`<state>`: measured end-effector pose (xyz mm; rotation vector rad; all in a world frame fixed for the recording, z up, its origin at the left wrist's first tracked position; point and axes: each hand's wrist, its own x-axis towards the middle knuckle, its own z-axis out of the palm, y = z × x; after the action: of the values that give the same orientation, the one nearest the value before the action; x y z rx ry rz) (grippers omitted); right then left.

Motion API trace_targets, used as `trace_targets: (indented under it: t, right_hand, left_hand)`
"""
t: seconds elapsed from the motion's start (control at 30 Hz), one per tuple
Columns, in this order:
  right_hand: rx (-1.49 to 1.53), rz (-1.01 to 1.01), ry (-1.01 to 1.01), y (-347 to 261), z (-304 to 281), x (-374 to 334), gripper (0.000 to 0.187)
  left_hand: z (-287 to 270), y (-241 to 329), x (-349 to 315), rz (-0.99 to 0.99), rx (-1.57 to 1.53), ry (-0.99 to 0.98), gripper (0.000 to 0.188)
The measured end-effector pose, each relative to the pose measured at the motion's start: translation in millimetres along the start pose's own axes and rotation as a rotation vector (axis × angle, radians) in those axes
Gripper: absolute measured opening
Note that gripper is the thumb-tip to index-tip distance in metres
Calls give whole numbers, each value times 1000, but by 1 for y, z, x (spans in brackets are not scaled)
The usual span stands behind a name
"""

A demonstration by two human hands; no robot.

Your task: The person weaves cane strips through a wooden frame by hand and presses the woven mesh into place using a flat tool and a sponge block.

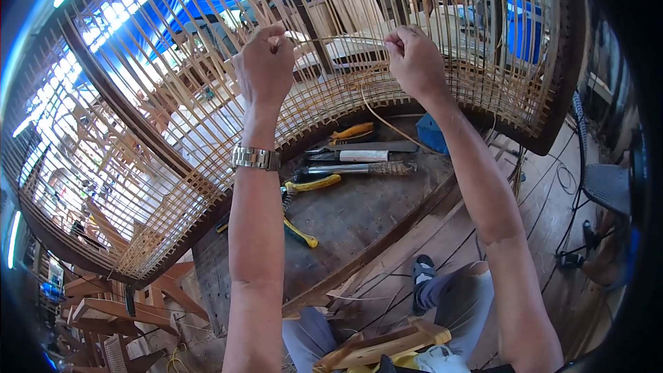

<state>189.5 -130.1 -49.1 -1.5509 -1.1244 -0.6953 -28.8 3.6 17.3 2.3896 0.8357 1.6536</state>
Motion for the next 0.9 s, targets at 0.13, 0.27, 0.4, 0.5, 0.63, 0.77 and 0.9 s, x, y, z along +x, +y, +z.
trace_targets:
  t: [0.13,0.27,0.4,0.5,0.63,0.77,0.9]
  right_hand:
    - [-94,120,-19,-3,-6,2,17]
    - [-179,139,-63,-8,-11,3,21]
    - [-333,79,-56,-13,-16,6,37]
    - [-375,95,-157,-5,-31,10,58]
    - [-298,143,-226,21,-58,16,66]
    - [-297,110,-288,29,-70,14,69]
    - [-403,253,-386,32,-111,1,59]
  left_hand:
    - [8,-2,-5,139,133,39,24]
    - [8,-4,-7,156,198,-61,24]
    - [15,2,-21,175,302,-135,26]
    - [-8,-2,-28,119,498,-176,23]
    - [-104,-32,-41,103,696,-215,20]
    - [-149,-39,-45,131,415,-181,31]
    - [-106,-21,-41,219,151,-214,40]
